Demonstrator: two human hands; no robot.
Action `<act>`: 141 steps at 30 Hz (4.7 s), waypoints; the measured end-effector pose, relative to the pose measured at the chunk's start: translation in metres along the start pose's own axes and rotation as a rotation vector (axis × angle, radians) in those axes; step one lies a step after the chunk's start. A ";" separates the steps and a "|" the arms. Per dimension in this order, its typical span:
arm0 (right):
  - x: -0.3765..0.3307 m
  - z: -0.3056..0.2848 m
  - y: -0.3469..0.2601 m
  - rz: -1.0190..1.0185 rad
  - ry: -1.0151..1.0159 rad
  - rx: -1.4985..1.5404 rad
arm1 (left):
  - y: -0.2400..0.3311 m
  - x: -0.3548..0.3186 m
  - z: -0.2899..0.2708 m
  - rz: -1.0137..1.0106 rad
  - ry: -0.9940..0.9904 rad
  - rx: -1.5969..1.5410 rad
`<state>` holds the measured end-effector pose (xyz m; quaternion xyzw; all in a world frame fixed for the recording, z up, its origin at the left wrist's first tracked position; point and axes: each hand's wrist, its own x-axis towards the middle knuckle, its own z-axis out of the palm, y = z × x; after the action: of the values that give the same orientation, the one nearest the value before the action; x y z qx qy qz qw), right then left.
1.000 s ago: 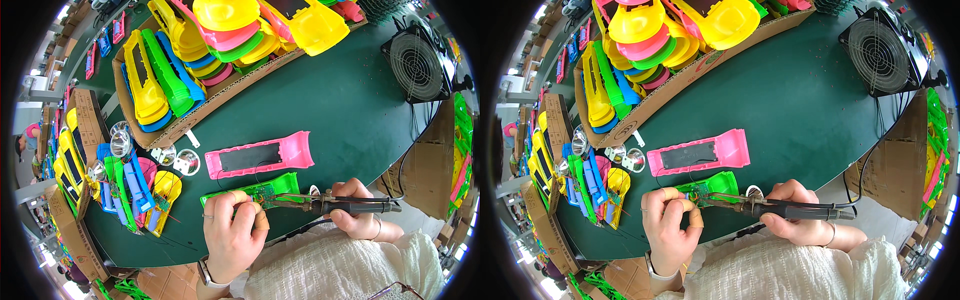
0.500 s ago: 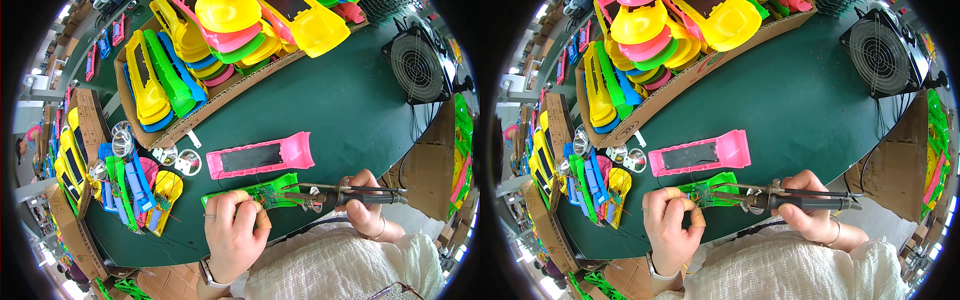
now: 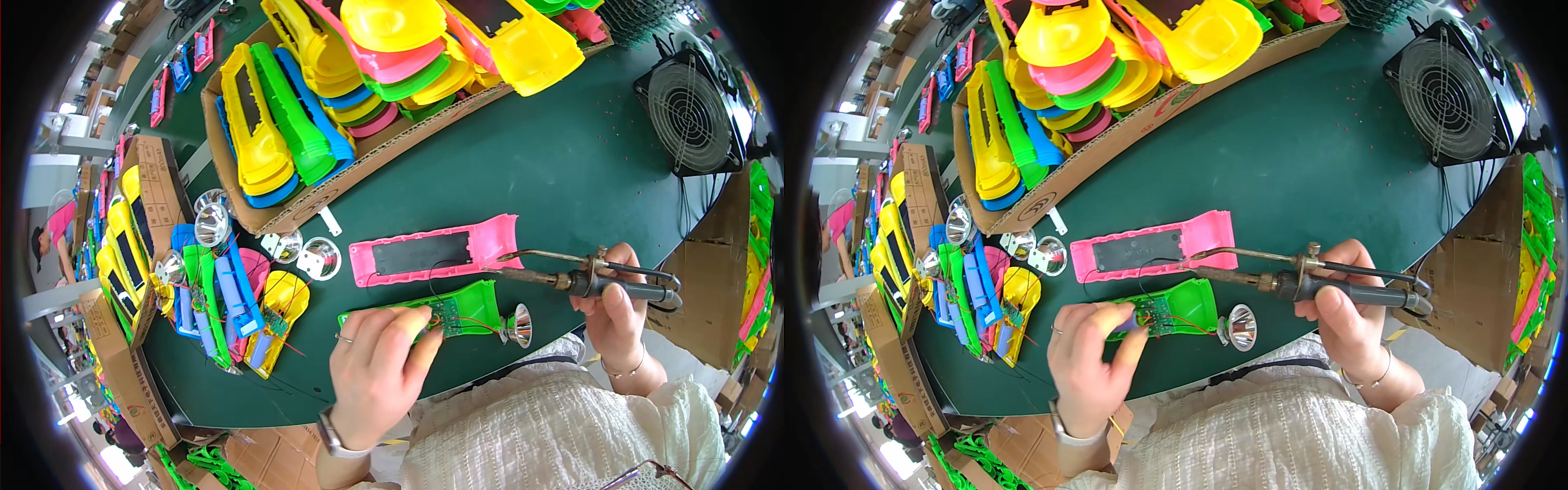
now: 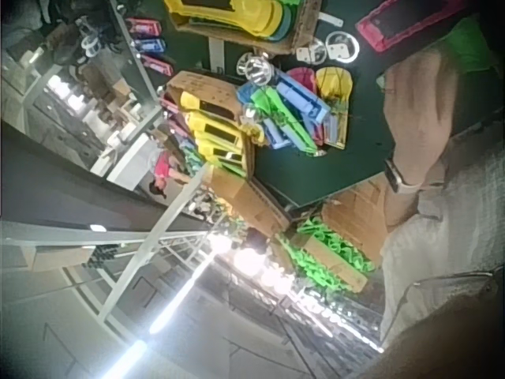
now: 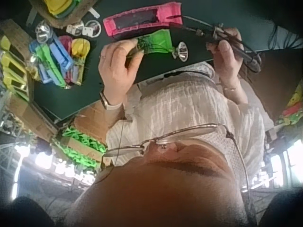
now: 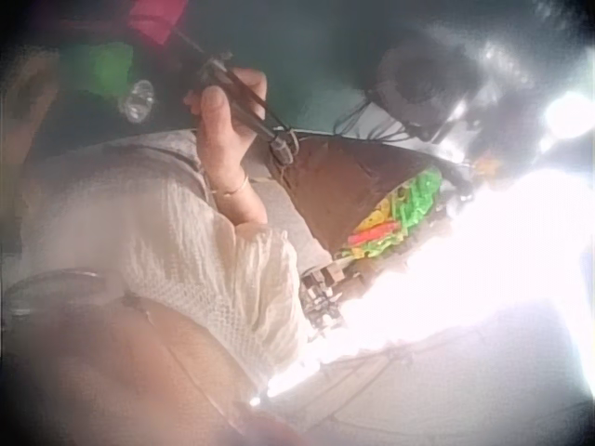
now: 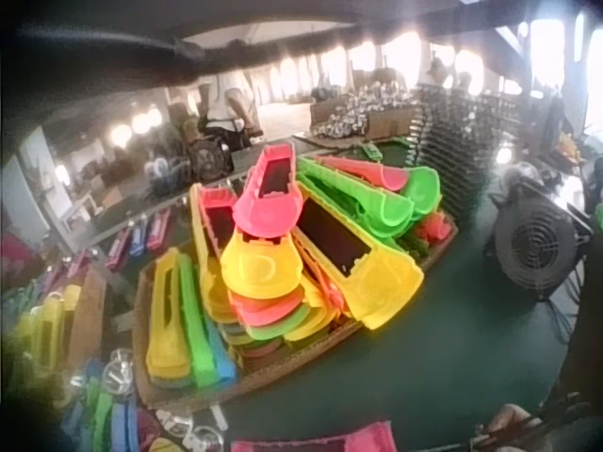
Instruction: The person solders wires and circuit boards into plastic flashlight casings using a soldering iron, fits internal components into place, and places the assembled flashlights onto the conveyor line.
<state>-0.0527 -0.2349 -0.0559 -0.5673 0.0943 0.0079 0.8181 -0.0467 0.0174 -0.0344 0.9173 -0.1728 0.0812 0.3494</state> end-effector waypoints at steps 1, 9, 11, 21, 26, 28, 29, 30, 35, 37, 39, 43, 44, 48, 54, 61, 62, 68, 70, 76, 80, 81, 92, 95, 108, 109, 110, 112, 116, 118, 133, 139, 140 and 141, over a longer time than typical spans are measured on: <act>0.001 -0.001 -0.002 -0.015 0.000 -0.006 | -0.005 -0.003 -0.008 0.011 0.001 -0.095; 0.010 -0.002 -0.005 -0.045 -0.003 -0.085 | -0.012 -0.047 -0.059 0.630 -0.379 0.723; 0.010 0.000 -0.007 -0.055 -0.015 -0.085 | -0.017 -0.048 -0.050 0.704 -0.391 0.714; 0.011 0.008 -0.022 0.131 -0.279 -0.089 | -0.013 -0.017 0.000 0.376 0.046 0.179; 0.023 0.008 -0.028 0.223 -0.382 -0.186 | -0.013 -0.012 0.001 0.373 0.064 0.252; 0.025 0.011 -0.029 0.257 -0.392 -0.216 | -0.012 -0.012 -0.001 0.405 0.054 0.308; 0.026 0.011 -0.029 0.259 -0.393 -0.216 | -0.011 -0.011 -0.003 0.403 0.054 0.309; 0.026 0.012 -0.029 0.287 -0.400 -0.233 | -0.010 -0.011 -0.004 0.406 0.038 0.320; 0.027 0.011 -0.025 0.318 -0.409 -0.276 | -0.012 -0.007 -0.003 0.406 0.014 0.272; 0.028 0.013 -0.025 0.303 -0.403 -0.291 | -0.012 -0.008 -0.004 0.404 0.011 0.277; 0.027 0.013 -0.026 0.303 -0.412 -0.303 | -0.011 -0.008 -0.007 0.402 0.008 0.285; 0.026 0.014 -0.024 0.260 -0.391 -0.329 | -0.012 -0.007 -0.007 0.413 -0.009 0.278; 0.027 0.015 -0.025 0.259 -0.389 -0.331 | -0.013 -0.006 -0.007 0.414 -0.008 0.276; 0.027 0.015 -0.025 0.336 -0.365 -0.307 | -0.012 -0.006 -0.006 0.418 -0.014 0.311; 0.025 -0.003 -0.015 0.296 -0.304 -0.118 | -0.011 -0.009 -0.007 0.433 -0.018 0.367; 0.032 -0.016 -0.003 0.002 -0.059 0.100 | -0.012 -0.005 -0.010 0.471 -0.048 0.426; 0.033 -0.017 -0.003 -0.062 -0.026 0.124 | -0.012 -0.005 -0.010 0.472 -0.047 0.430; 0.033 -0.021 0.005 -0.148 -0.041 0.205 | -0.013 0.015 -0.021 0.403 -0.034 0.212; 0.032 -0.020 0.008 -0.168 -0.059 0.225 | -0.020 0.035 -0.022 0.342 -0.039 0.265; 0.030 -0.025 0.011 -0.197 -0.050 0.323 | -0.022 0.083 -0.023 0.252 -0.422 0.262; 0.031 -0.023 0.013 -0.180 -0.016 0.387 | -0.034 0.075 -0.018 0.328 -0.497 0.074; 0.033 -0.022 0.013 -0.187 -0.026 0.394 | -0.034 0.069 -0.019 0.333 -0.480 0.045; 0.035 -0.028 0.022 -0.185 0.034 0.369 | -0.017 -0.010 -0.022 0.328 -0.287 0.477; 0.034 -0.035 0.028 -0.198 0.109 0.383 | -0.017 -0.019 -0.019 0.232 -0.247 0.467; 0.035 -0.029 0.029 -0.220 0.048 0.291 | -0.184 0.039 -0.217 -0.474 0.488 0.763; 0.036 -0.030 0.030 -0.213 0.066 0.303 | -0.188 0.042 -0.214 -0.497 0.429 0.882; 0.038 -0.030 0.030 -0.227 0.081 0.304 | -0.183 0.051 -0.211 -0.556 0.338 0.950; 0.037 -0.027 0.025 -0.207 0.099 0.299 | -0.167 0.070 -0.208 -0.581 0.227 1.252; 0.034 -0.018 0.015 -0.198 0.233 0.282 | -0.164 0.163 -0.206 -0.299 0.193 0.992; 0.032 -0.036 0.023 -0.234 0.135 0.250 | -0.186 0.227 -0.195 -0.323 0.145 0.861; 0.024 -0.037 0.027 -0.204 0.123 0.236 | -0.295 0.308 -0.210 -0.816 0.448 0.718; 0.037 -0.010 0.010 -0.201 0.142 0.386 | -0.135 0.231 -0.253 -0.190 0.366 0.234; 0.041 -0.014 0.012 -0.208 0.143 0.388 | -0.091 0.203 -0.236 -0.156 0.259 0.139; 0.043 -0.017 0.015 -0.198 0.124 0.466 | -0.080 0.169 -0.222 -0.072 0.216 0.170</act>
<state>-0.0149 -0.2493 -0.0830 -0.3696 0.0876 -0.1288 0.9160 0.1337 0.1773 0.1269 0.9351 -0.0935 0.1812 0.2897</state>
